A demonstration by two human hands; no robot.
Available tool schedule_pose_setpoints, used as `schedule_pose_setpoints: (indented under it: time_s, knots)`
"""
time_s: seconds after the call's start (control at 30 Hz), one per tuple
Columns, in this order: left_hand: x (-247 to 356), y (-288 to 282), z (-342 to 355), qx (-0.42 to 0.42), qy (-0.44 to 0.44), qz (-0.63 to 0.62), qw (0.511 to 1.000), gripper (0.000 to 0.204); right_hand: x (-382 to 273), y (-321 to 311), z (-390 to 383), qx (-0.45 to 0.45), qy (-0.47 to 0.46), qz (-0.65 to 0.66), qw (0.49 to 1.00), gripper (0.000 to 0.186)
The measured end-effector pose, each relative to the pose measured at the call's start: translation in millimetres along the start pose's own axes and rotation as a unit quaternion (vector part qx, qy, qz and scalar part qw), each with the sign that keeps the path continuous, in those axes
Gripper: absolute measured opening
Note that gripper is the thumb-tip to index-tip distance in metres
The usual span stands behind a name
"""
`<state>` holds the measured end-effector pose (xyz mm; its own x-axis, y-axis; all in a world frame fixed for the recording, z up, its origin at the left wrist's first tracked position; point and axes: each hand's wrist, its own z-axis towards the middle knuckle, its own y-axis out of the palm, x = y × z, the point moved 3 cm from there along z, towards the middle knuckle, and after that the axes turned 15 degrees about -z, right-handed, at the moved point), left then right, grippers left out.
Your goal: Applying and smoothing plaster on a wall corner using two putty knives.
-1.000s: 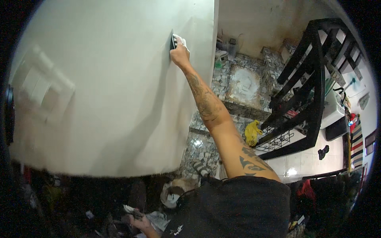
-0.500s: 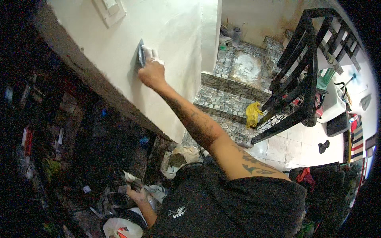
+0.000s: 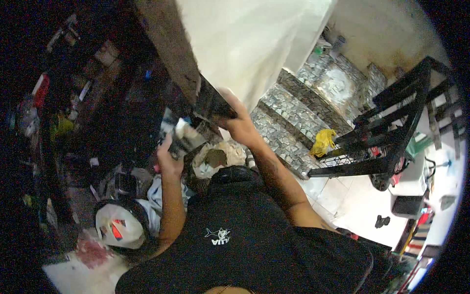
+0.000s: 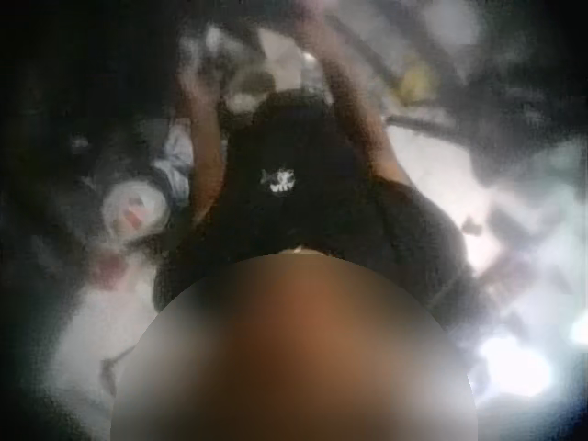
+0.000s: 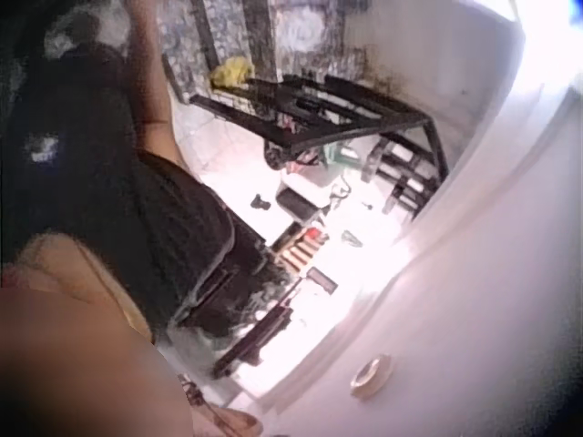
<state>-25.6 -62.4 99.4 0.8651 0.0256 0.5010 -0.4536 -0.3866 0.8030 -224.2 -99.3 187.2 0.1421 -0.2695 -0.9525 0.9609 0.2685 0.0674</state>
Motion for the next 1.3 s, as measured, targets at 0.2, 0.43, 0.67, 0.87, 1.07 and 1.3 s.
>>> schedule_pose_setpoints:
  time_s: [0.2, 0.43, 0.67, 0.87, 1.07, 1.3]
  knots:
    - [-36, -8, 23, -0.013, -0.017, -0.036, 0.999, 0.022, 30, 9, -48, -0.047, -0.038, -0.196, 0.979, 0.049]
    - [-62, -21, 27, 0.019, -0.050, -0.013, 0.998, 0.022, 39, -1, -63, -0.064, -0.096, -0.428, 0.896, 0.050]
    - [-43, 11, 12, 0.023, -0.062, -0.089, 0.994, 0.030, 174, -105, -53, -0.094, 0.088, -0.362, 0.923, 0.056]
    - [-7, -41, 30, 0.019, 0.075, 0.038, 0.996, 0.035, 152, -287, 121, 0.296, 0.020, -0.210, 0.932, 0.057]
    - [13, -98, 44, 0.121, 0.113, 0.031, 0.986, 0.041, 99, -438, 303, 0.477, -0.069, -0.352, 0.802, 0.044]
    - [-3, -76, 21, 0.154, 0.227, 0.305, 0.912, 0.031, 62, -421, 371, 0.474, -0.050, -0.408, 0.779, 0.046]
